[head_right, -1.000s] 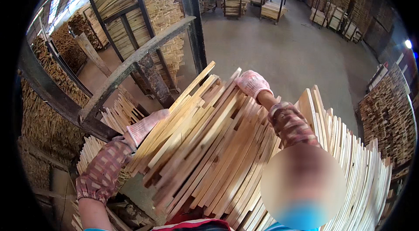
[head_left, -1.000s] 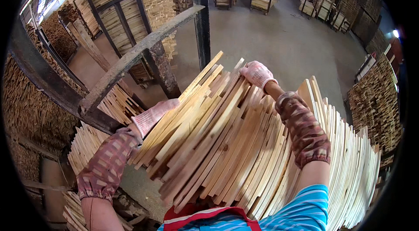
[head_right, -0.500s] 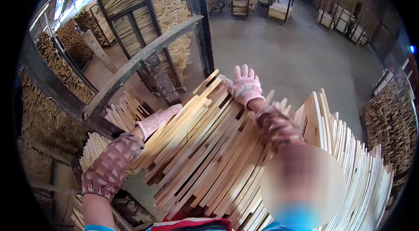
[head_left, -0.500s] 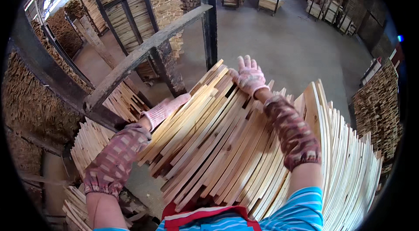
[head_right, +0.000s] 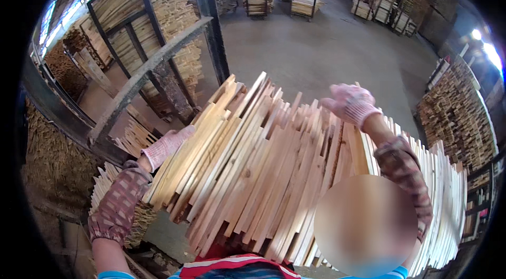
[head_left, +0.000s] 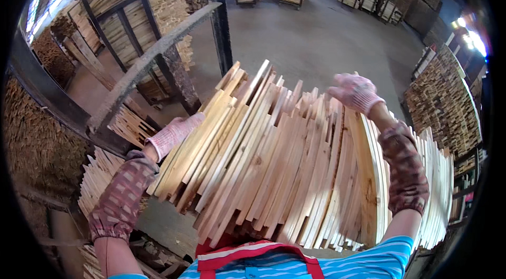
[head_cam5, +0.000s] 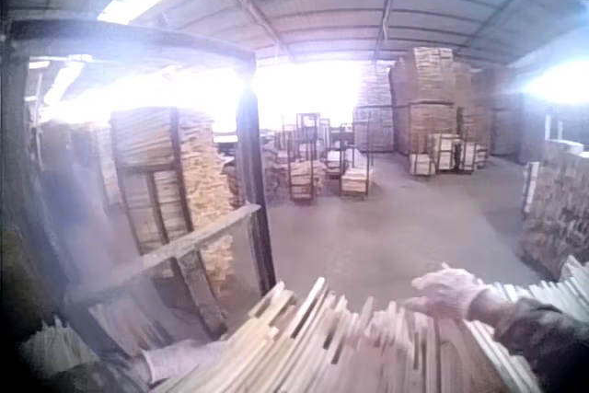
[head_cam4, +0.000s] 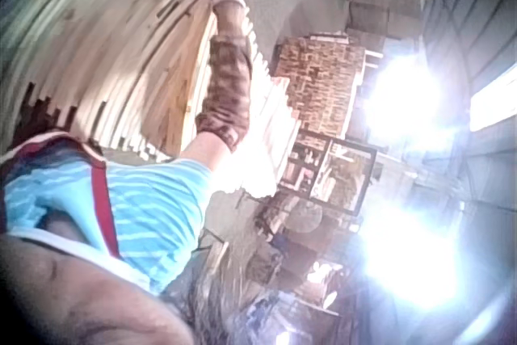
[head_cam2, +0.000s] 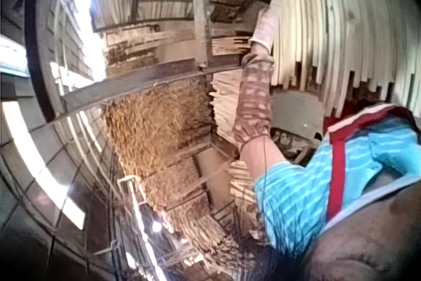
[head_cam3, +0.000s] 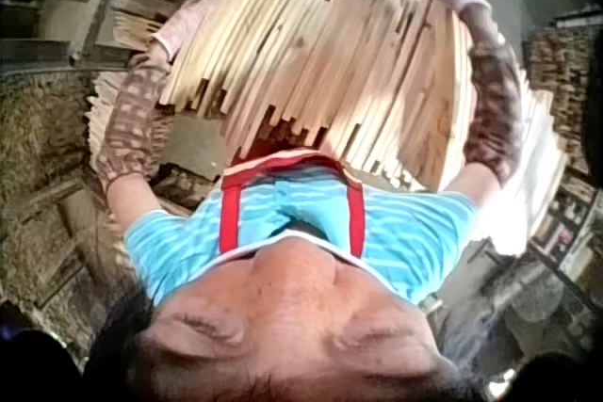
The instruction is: The person sorts and stacks small wooden planks in a workshop. They pick up planks from a metal table, align them, and place them into a blue bucket or onto a large stack on a metal rack. The person wears gloves and an apron while handling the wood.
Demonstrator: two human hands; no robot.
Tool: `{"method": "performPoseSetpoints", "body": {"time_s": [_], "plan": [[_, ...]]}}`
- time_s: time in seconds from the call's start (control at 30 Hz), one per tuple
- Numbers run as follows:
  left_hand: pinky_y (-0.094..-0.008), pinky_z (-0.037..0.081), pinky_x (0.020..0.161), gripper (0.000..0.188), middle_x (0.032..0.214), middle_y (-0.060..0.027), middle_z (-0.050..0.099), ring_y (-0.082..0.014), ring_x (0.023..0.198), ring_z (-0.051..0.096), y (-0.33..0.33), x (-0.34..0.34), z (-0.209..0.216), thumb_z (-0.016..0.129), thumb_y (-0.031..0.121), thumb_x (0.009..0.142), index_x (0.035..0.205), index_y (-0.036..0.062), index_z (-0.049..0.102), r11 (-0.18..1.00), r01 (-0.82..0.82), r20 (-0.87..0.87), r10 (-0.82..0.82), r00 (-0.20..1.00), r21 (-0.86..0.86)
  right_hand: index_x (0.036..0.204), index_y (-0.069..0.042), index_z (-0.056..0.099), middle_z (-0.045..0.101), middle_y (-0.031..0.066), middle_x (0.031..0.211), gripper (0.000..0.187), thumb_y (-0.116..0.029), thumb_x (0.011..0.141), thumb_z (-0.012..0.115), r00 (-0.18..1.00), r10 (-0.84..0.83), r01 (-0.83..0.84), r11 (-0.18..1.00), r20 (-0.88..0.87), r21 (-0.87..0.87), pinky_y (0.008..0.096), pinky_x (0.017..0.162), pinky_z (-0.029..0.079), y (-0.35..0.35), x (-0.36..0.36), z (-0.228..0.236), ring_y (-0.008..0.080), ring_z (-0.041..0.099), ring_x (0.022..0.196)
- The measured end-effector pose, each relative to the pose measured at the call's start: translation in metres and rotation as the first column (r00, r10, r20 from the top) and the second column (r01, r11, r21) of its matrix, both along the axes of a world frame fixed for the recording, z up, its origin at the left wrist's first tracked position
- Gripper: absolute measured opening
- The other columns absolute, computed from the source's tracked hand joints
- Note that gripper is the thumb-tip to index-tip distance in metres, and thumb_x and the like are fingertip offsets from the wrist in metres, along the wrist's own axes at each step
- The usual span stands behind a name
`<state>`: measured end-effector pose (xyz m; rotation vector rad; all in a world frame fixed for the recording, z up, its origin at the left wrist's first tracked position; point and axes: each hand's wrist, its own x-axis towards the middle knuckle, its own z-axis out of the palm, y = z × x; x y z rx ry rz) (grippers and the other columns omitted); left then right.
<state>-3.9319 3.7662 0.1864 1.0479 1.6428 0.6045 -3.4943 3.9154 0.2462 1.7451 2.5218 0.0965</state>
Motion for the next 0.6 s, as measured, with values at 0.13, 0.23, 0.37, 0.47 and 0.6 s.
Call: {"method": "performPoseSetpoints", "body": {"time_s": [0.13, 0.23, 0.37, 0.47, 0.6], "plan": [[-0.0397, 0.051, 0.089, 0.085, 0.098, -0.0206, 0.072, -0.0247, 0.1, 0.067, 0.02, -0.039, -0.058, 0.054, 0.073, 0.088, 0.108, -0.0082, 0.07, 0.997, 0.02, -0.39, 0.008, 0.921, 0.068, 0.122, -0.006, 0.063, 0.067, 0.0184, 0.119, 0.055, -0.051, 0.091, 0.058, 0.989, -0.095, 0.092, 0.995, 0.114, 0.023, 0.0455, 0.094, 0.05, -0.068, 0.052, 0.014, 0.0341, 0.063, 0.112], [-0.0451, 0.051, 0.09, 0.085, 0.096, -0.0285, 0.07, -0.0348, 0.099, 0.069, 0.015, -0.014, -0.033, 0.052, 0.074, 0.087, 0.105, -0.0067, 0.071, 0.985, 0.119, -0.752, 0.015, 0.659, 0.125, 0.123, -0.003, 0.06, 0.065, 0.0186, 0.111, 0.06, -0.052, 0.089, 0.06, 0.966, -0.129, 0.126, 0.992, 0.224, 0.03, 0.0473, 0.092, 0.05, -0.113, 0.059, 0.006, 0.0355, 0.062, 0.108], [-0.0451, 0.048, 0.097, 0.079, 0.115, -0.0298, 0.067, -0.0362, 0.113, 0.065, 0.012, -0.005, -0.028, 0.054, 0.07, 0.089, 0.117, -0.0028, 0.068, 0.981, 0.107, -0.538, -0.003, 0.843, 0.162, 0.123, 0.006, 0.055, 0.058, 0.0192, 0.119, 0.066, -0.049, 0.089, 0.061, 0.931, -0.162, 0.124, 0.983, 0.327, 0.134, 0.0436, 0.096, 0.045, -0.152, 0.063, -0.014, 0.0322, 0.056, 0.114], [-0.0447, 0.047, 0.1, 0.079, 0.124, -0.0264, 0.065, -0.0364, 0.118, 0.062, 0.019, -0.021, -0.048, 0.062, 0.066, 0.085, 0.131, 0.0019, 0.059, 0.976, 0.122, -0.665, 0.029, 0.746, 0.18, 0.121, 0.008, 0.055, 0.056, 0.0201, 0.117, 0.064, -0.046, 0.088, 0.062, 0.899, -0.166, 0.087, 0.975, 0.406, 0.206, 0.0419, 0.096, 0.044, -0.164, 0.056, -0.016, 0.0307, 0.054, 0.113], [-0.045, 0.049, 0.099, 0.077, 0.122, -0.0235, 0.066, -0.0369, 0.117, 0.063, 0.007, -0.003, -0.036, 0.071, 0.063, 0.079, 0.127, 0.0039, 0.059, 0.977, 0.093, -0.661, 0.058, 0.748, 0.191, 0.121, 0.012, 0.055, 0.063, 0.0244, 0.106, 0.045, -0.021, 0.09, 0.057, 0.926, -0.049, -0.025, 0.981, 0.373, 0.19, 0.0419, 0.089, 0.05, -0.166, 0.046, -0.03, 0.0349, 0.063, 0.103]]}}
